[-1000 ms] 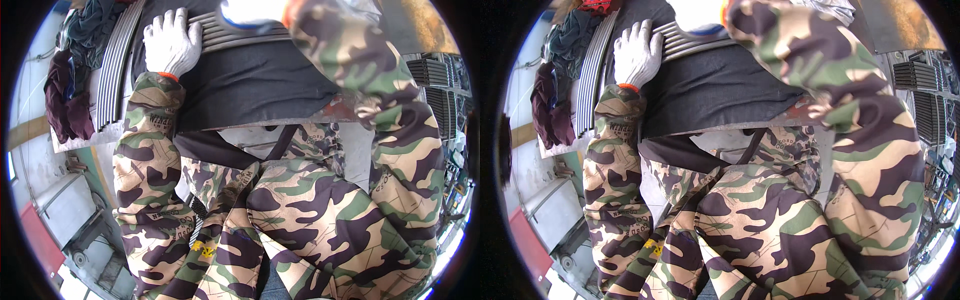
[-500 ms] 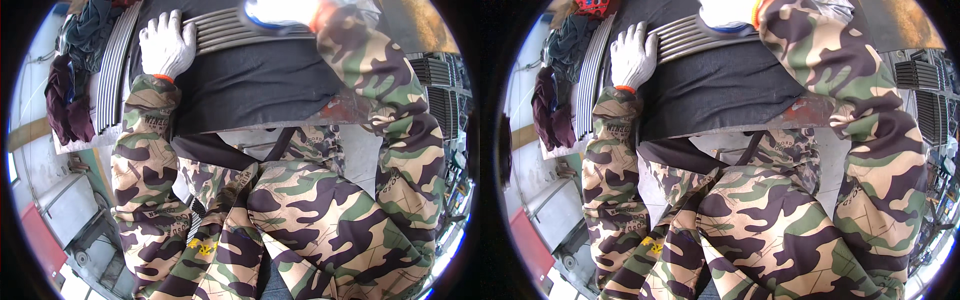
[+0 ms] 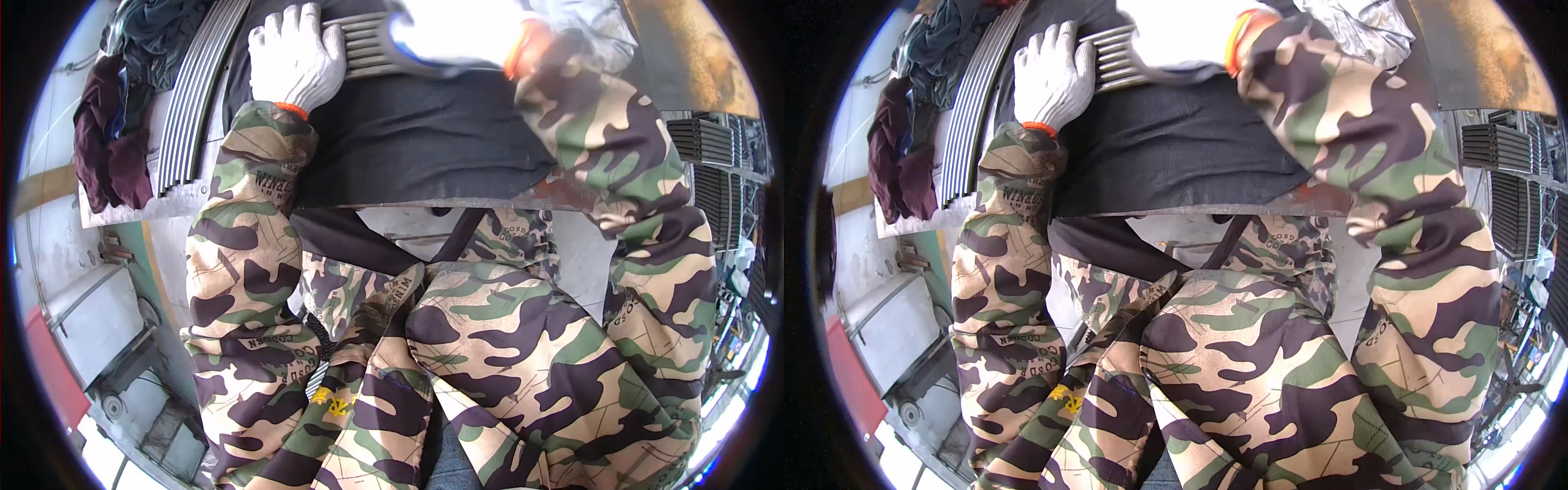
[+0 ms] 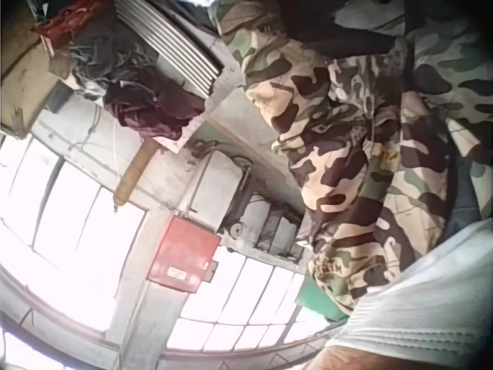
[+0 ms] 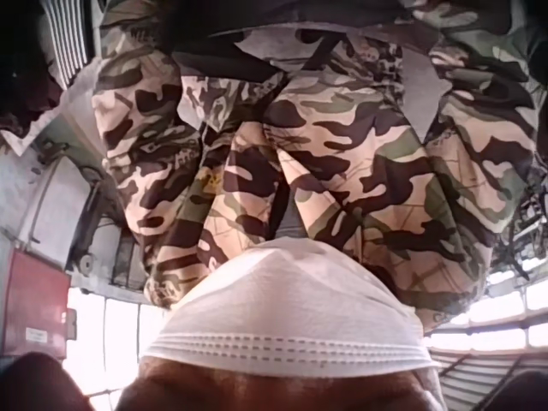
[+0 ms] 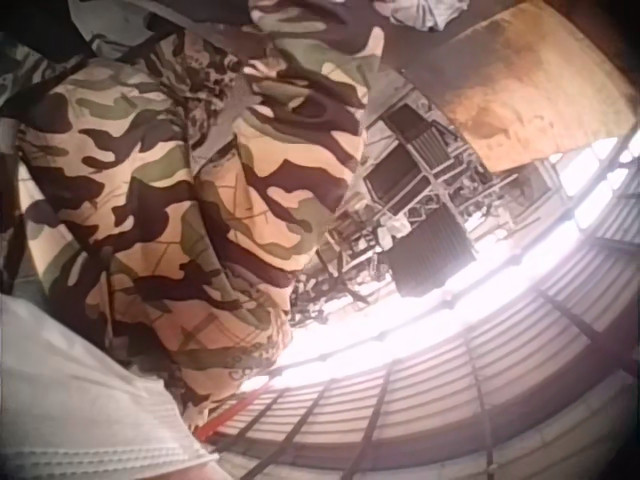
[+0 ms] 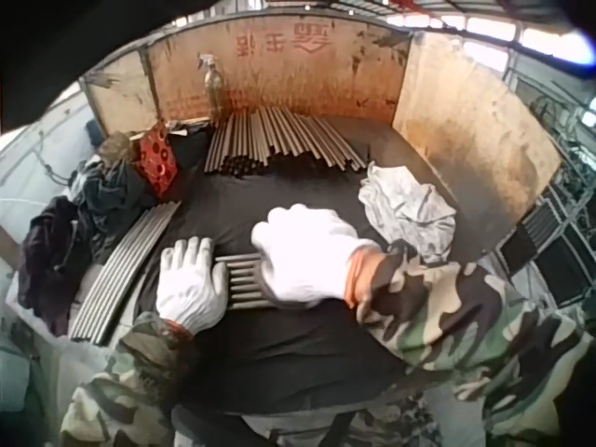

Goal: Sanding the surface of a bundle of metal tubes using a pneumatic orbital sander at a workbench.

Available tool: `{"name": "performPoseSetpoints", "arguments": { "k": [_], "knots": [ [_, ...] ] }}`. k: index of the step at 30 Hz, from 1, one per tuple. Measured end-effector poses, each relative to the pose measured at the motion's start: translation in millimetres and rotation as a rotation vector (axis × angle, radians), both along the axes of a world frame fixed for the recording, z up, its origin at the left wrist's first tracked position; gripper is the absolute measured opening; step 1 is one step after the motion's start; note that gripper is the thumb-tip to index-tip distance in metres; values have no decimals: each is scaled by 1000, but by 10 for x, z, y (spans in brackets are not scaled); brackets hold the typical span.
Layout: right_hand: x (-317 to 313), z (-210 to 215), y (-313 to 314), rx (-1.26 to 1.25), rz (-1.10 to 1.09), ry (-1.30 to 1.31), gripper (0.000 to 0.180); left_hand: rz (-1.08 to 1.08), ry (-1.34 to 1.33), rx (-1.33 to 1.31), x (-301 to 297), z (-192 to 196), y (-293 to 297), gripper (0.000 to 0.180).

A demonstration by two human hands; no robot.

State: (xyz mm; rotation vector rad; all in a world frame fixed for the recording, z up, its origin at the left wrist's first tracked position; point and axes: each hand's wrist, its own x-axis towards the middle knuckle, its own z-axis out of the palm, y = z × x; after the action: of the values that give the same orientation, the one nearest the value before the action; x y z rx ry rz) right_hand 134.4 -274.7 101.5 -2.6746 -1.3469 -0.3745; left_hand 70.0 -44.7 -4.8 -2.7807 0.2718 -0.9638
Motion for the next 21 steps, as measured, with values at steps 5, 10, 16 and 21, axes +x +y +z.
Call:
{"name": "performPoseSetpoints", "arguments": {
  "k": [5,10,16,21],
  "knots": [
    [389,-48,-368,48,30,-52,18,117,106,-67,-104,84,53,44],
    [127,-43,-457,100,144,-92,15,88,51,-37,12,27,132,42],
    [303,-67,-482,47,114,-73,15,60,59,-96,-64,40,73,41],
    [462,-91,-528,72,77,-171,17,53,21,-70,-67,91,63,40]
  ]
}}
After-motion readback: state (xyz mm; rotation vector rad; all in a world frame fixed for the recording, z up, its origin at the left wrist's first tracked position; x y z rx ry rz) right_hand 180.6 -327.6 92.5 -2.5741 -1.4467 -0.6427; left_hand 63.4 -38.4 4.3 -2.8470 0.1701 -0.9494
